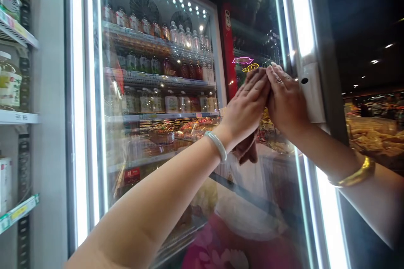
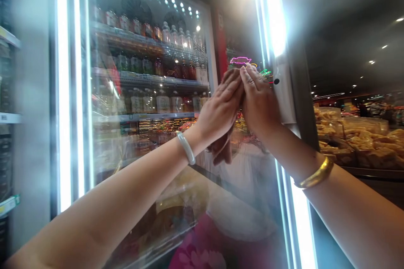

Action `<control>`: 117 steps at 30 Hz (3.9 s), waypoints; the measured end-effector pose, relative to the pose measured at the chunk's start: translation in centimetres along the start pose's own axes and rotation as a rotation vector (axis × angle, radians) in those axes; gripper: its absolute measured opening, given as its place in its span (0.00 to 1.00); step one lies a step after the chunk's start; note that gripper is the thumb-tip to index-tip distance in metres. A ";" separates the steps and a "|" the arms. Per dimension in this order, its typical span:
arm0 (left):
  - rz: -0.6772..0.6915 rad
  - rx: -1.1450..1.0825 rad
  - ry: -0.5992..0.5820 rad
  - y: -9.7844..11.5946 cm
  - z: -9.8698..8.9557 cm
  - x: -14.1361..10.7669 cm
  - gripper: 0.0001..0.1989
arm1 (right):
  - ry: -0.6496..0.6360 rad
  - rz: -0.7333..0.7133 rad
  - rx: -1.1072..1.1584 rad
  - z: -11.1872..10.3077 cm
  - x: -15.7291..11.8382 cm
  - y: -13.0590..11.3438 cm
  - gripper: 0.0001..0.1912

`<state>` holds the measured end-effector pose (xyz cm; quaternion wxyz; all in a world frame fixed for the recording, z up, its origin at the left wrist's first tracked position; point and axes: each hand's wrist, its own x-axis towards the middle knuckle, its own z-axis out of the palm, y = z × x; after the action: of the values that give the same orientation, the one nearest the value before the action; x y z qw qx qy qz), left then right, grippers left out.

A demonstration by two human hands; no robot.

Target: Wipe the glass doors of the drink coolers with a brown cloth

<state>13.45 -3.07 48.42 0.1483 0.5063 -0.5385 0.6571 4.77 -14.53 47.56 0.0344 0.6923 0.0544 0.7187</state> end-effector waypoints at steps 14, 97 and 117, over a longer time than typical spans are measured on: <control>-0.346 0.072 0.052 -1.9 -3.4 -5.1 0.31 | -0.041 -0.062 -0.169 1.0 -3.2 -2.1 0.30; -0.310 0.201 -0.056 -9.3 -8.2 -18.6 0.31 | -0.140 -0.454 -0.091 8.0 -5.5 -12.4 0.27; -0.296 0.339 -0.109 -14.9 -12.4 -23.5 0.32 | -0.150 -0.421 0.030 11.9 -3.7 -17.6 0.28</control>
<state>28.63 21.39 38.44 0.1263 0.6322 -0.3475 0.6809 16.37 2.79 42.11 0.1773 0.7175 0.2059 0.6414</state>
